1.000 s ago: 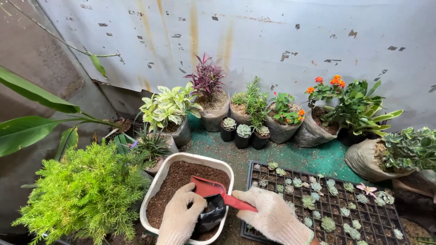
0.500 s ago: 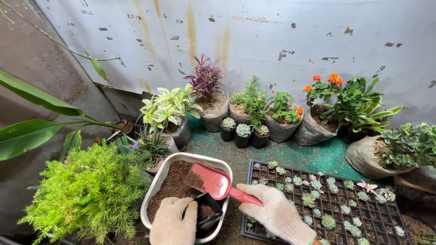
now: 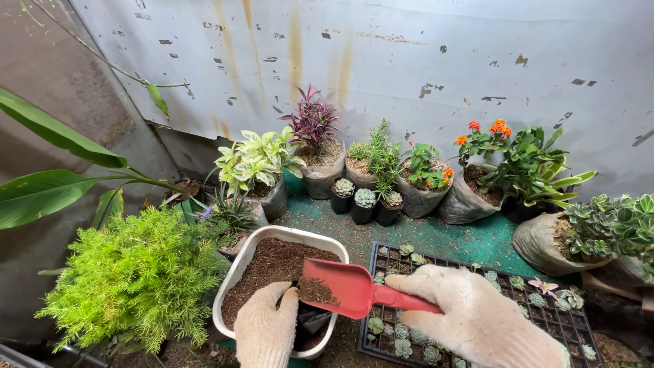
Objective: Filling a seedling tray containing succulent cuttings with soil using a small hand trowel.
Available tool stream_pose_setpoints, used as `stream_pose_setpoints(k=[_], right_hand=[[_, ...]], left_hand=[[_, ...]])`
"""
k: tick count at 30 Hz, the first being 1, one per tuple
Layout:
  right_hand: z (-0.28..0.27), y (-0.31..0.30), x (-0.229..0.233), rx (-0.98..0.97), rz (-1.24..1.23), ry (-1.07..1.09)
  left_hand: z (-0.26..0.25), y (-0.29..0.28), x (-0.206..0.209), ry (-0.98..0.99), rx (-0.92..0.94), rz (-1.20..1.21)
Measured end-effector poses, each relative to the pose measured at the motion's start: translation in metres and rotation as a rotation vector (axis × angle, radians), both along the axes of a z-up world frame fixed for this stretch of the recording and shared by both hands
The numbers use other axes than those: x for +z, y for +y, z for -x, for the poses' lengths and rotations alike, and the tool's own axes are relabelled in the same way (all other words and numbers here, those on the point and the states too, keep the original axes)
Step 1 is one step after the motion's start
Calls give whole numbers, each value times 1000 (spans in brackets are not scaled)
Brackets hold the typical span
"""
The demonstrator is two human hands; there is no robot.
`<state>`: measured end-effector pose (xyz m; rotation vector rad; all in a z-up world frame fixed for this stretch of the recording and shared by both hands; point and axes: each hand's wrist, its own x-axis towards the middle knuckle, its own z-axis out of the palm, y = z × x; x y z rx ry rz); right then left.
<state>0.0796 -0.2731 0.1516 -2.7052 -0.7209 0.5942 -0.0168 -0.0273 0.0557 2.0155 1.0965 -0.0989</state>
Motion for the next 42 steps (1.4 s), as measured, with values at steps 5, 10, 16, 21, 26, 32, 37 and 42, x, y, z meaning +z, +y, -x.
stream_pose_setpoints(k=[5,10,16,21,26,32,37,42], right_hand=[[15,18,-5,536,-82,-437],[50,49,-9,738,270,-737],[41,48,19,632,229,-917],[7,96,11,506,492,-639],[-7,126,-25,591,515,-444],[-25,84,-54,475,57,-356],[-25,70,-75,270,-78,-127],[-17,61,-103,119,-309,-34]], left_hand=[[3,1,-6,-29,6,-38],[6,2,6,-38,27,0],[16,8,5,41,33,64],[18,10,-8,47,-158,-1],[18,17,-52,-108,-240,-34],[6,37,-54,-48,-228,69],[-6,37,-40,34,-211,129],[-16,43,-48,-62,-190,168]])
